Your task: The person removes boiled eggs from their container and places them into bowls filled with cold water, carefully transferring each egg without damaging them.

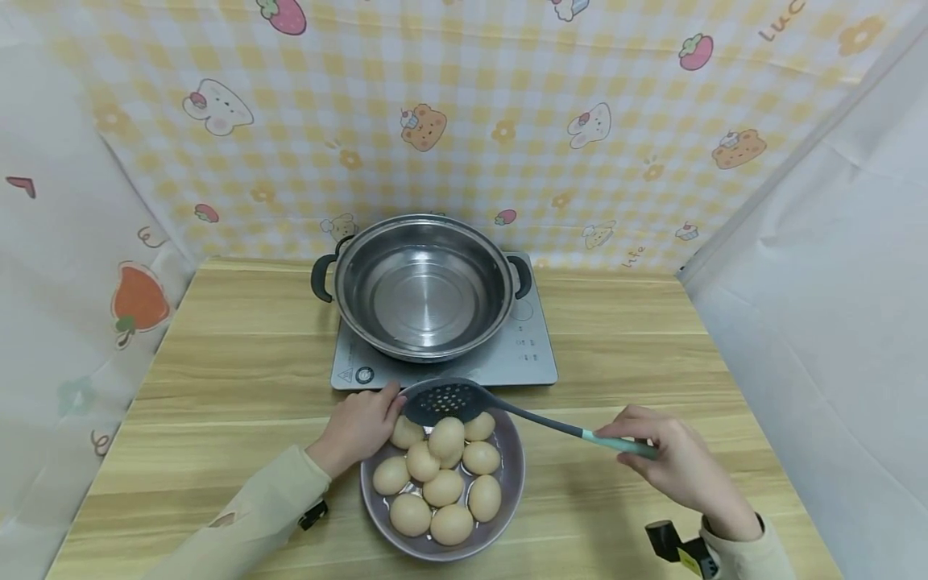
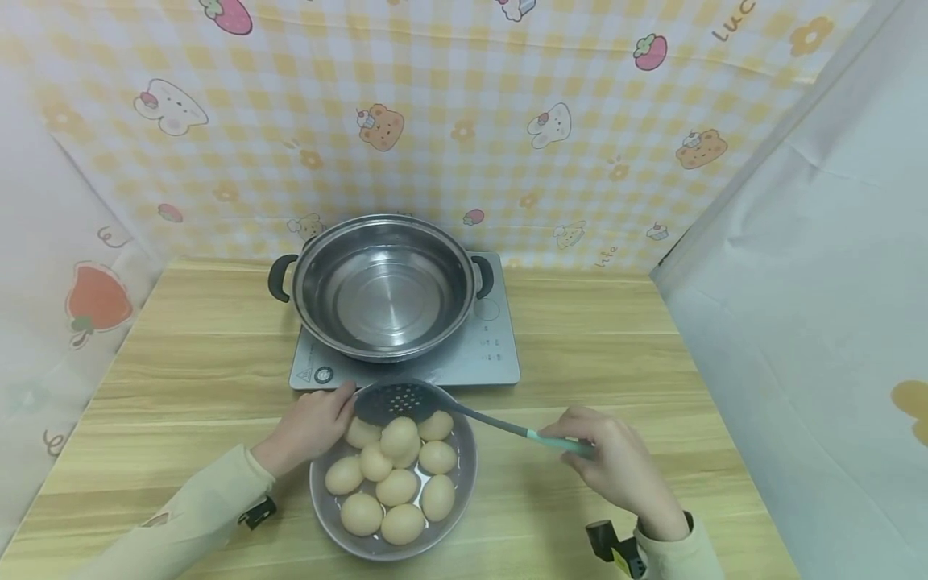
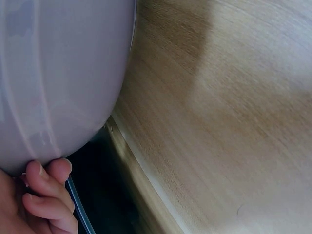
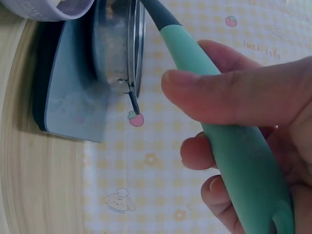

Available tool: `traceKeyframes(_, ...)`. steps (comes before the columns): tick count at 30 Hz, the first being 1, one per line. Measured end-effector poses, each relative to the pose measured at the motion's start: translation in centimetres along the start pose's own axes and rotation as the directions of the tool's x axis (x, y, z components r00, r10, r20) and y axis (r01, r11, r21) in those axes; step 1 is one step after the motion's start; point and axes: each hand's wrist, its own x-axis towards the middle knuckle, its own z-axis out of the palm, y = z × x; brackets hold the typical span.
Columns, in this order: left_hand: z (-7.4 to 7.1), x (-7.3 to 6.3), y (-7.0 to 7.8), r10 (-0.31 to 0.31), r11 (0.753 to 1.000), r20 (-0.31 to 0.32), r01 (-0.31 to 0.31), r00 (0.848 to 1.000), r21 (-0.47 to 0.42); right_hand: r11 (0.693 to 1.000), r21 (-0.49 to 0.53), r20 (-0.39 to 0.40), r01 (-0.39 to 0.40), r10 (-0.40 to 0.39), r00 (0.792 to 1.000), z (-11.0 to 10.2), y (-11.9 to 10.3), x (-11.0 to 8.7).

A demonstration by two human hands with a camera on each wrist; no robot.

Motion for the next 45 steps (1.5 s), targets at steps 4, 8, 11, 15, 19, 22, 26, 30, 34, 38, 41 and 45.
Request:
traceKeyframes(4,0.0,0.0,0.0,0.005,1.0,-0.002,-0.005,1.0,-0.005,0.997,0.014,-0.059,0.072,-0.071,0.996,0.0,0.2,-0.1)
traceKeyframes(8,0.1,0.0,0.0,0.005,1.0,0.007,-0.005,1.0,-0.005,0.991,0.096,-0.079,0.095,-0.087,0.993,-0.3,0.5,-0.4)
traceKeyframes(11,0.1,0.0,0.0,0.004,1.0,0.008,-0.004,1.0,0.009,0.985,0.155,-0.08,0.073,-0.061,0.995,-0.6,0.9,-0.9)
traceKeyframes(15,0.1,0.0,0.0,0.001,1.0,0.007,-0.001,1.0,0.014,0.941,0.334,-0.079,0.057,-0.033,0.996,-0.6,1.9,-1.5)
traceKeyframes(19,0.1,0.0,0.0,-0.004,1.0,0.01,0.004,1.0,0.002,0.838,0.544,-0.116,0.048,0.018,0.993,-0.2,2.7,-2.1)
traceKeyframes(22,0.1,0.0,0.0,-0.006,1.0,0.012,0.006,1.0,0.0,0.822,0.568,-0.182,-0.032,0.164,0.97,0.2,2.8,-2.1)
traceKeyframes(26,0.1,0.0,-0.1,-0.002,1.0,-0.002,0.002,1.0,0.003,0.817,0.484,-0.244,-0.315,0.471,0.848,0.9,2.6,-1.0)
traceKeyframes(30,0.3,0.0,0.0,-0.002,1.0,-0.003,0.002,1.0,0.002,0.739,0.452,-0.249,-0.499,0.641,0.726,1.9,4.0,0.7)
traceKeyframes(34,0.1,0.0,0.0,-0.005,1.0,0.01,0.005,1.0,-0.005,0.679,0.464,-0.217,-0.569,0.71,0.67,3.4,6.5,2.8)
traceKeyframes(38,0.2,0.0,0.0,-0.002,1.0,0.009,0.002,1.0,-0.001,0.637,0.466,-0.193,-0.614,0.75,0.632,4.9,9.0,4.8)
traceKeyframes(41,0.3,0.0,-0.1,-0.006,1.0,0.008,0.006,1.0,0.003,0.612,0.458,-0.172,-0.645,0.773,0.611,5.9,10.3,6.2)
traceKeyframes(45,0.3,-0.1,-0.1,-0.01,1.0,0.005,0.01,1.0,-0.001,0.586,0.434,-0.133,-0.684,0.792,0.595,6.8,11.5,7.7)
